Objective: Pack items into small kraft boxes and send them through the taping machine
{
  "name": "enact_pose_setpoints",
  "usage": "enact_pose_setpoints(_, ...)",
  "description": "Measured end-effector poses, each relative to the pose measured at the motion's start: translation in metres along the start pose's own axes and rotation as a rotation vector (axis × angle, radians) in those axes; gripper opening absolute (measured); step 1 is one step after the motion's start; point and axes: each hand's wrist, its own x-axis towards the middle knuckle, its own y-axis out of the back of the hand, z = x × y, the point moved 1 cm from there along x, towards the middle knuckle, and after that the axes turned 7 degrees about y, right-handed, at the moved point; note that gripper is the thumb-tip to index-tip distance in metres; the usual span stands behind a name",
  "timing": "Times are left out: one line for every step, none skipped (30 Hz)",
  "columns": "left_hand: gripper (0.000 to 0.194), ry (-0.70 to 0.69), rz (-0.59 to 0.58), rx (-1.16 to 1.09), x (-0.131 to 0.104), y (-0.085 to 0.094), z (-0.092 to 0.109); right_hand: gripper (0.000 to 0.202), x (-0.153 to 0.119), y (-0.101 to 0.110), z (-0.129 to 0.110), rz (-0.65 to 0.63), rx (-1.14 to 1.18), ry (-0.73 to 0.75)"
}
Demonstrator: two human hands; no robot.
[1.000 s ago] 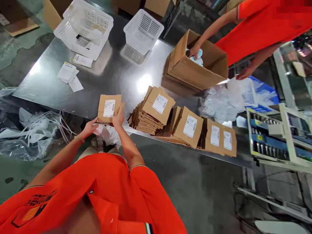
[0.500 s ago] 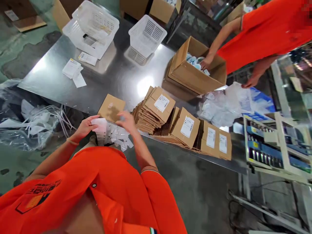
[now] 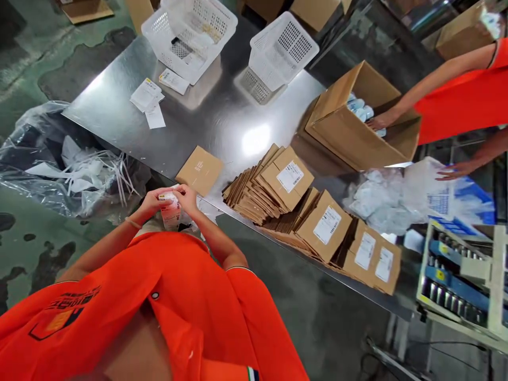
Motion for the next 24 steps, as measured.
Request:
enact_pose_setpoints(0.085, 0.009, 0.002, 0.037, 0.001, -0.001, 0.000, 0.015, 0.000, 0.001, 0.001, -0.003, -0.016, -0.015)
enact_pose_setpoints(0.082, 0.025, 0.006, 0.064, 0.004, -0.003, 0.000, 0.014, -0.001, 0.002, 0.002, -0.001, -0.038, -0.028)
enact_pose_setpoints(0.080, 0.041, 0.005, 0.085, 0.009, -0.004, 0.001, 0.014, -0.003, 0.004, 0.004, 0.004, -0.069, -0.036)
enact_pose_setpoints(0.079, 0.054, 0.001, 0.104, 0.014, -0.006, 0.002, 0.013, -0.007, 0.006, 0.006, 0.016, -0.112, -0.035)
enact_pose_setpoints(0.078, 0.062, -0.001, 0.124, 0.021, -0.009, 0.002, 0.011, -0.010, 0.009, 0.009, 0.031, -0.169, -0.025)
enact_pose_setpoints(0.075, 0.069, -0.001, 0.145, 0.028, -0.012, 0.003, 0.009, -0.014, 0.012, 0.011, 0.046, -0.236, -0.011)
enact_pose_setpoints(0.071, 0.077, 0.002, 0.166, 0.035, -0.016, 0.003, 0.009, -0.017, 0.015, 0.012, 0.058, -0.304, 0.007)
enact_pose_setpoints(0.068, 0.092, -0.001, 0.184, 0.041, -0.019, 0.002, 0.011, -0.018, 0.019, 0.014, 0.068, -0.366, 0.025)
enact_pose_setpoints(0.064, 0.116, -0.013, 0.197, 0.047, -0.023, 0.000, 0.014, -0.017, 0.024, 0.014, 0.081, -0.413, 0.041)
enact_pose_setpoints(0.060, 0.148, -0.034, 0.205, 0.052, -0.027, -0.002, 0.017, -0.013, 0.030, 0.013, 0.110, -0.443, 0.054)
enact_pose_setpoints(0.058, 0.186, -0.064, 0.208, 0.056, -0.030, -0.006, 0.018, -0.005, 0.038, 0.012, 0.157, -0.456, 0.062)
enact_pose_setpoints(0.057, 0.223, -0.096, 0.206, 0.059, -0.033, -0.009, 0.018, 0.007, 0.048, 0.010, 0.218, -0.460, 0.066)
enact_pose_setpoints(0.058, 0.258, -0.125, 0.204, 0.062, -0.035, -0.014, 0.017, 0.023, 0.060, 0.008, 0.286, -0.462, 0.065)
enact_pose_setpoints(0.060, 0.285, -0.145, 0.202, 0.064, -0.037, -0.018, 0.016, 0.041, 0.072, 0.006, 0.350, -0.468, 0.057)
enact_pose_setpoints(0.062, 0.305, -0.157, 0.200, 0.067, -0.039, -0.022, 0.015, 0.061, 0.085, 0.004, 0.402, -0.478, 0.044)
enact_pose_setpoints(0.064, 0.321, -0.166, 0.196, 0.070, -0.040, -0.026, 0.014, 0.081, 0.097, 0.003, 0.436, -0.492, 0.028)
enact_pose_setpoints(0.066, 0.331, -0.169, 0.194, 0.073, -0.041, -0.030, 0.012, 0.100, 0.108, 0.004, 0.452, -0.508, 0.011)
enact_pose_setpoints(0.066, 0.335, -0.170, 0.193, 0.076, -0.042, -0.034, 0.011, 0.116, 0.116, 0.005, 0.453, -0.527, -0.007)
enact_pose_setpoints(0.066, 0.336, -0.170, 0.197, 0.079, -0.041, -0.038, 0.010, 0.129, 0.122, 0.006, 0.440, -0.551, -0.023)
enact_pose_setpoints(0.064, 0.333, -0.172, 0.205, 0.081, -0.040, -0.042, 0.009, 0.138, 0.126, 0.008, 0.420, -0.581, -0.038)
enact_pose_setpoints(0.063, 0.326, -0.173, 0.218, 0.082, -0.036, -0.046, 0.010, 0.144, 0.126, 0.011, 0.402, -0.617, -0.054)
enact_pose_setpoints(0.063, 0.314, -0.173, 0.237, 0.081, -0.031, -0.050, 0.014, 0.145, 0.125, 0.013, 0.394, -0.658, -0.072)
enact_pose_setpoints(0.064, 0.296, -0.172, 0.259, 0.078, -0.024, -0.053, 0.023, 0.144, 0.121, 0.016, 0.405, -0.702, -0.092)
enact_pose_setpoints(0.066, 0.268, -0.169, 0.284, 0.073, -0.015, -0.057, 0.034, 0.140, 0.114, 0.017, 0.433, -0.748, -0.107)
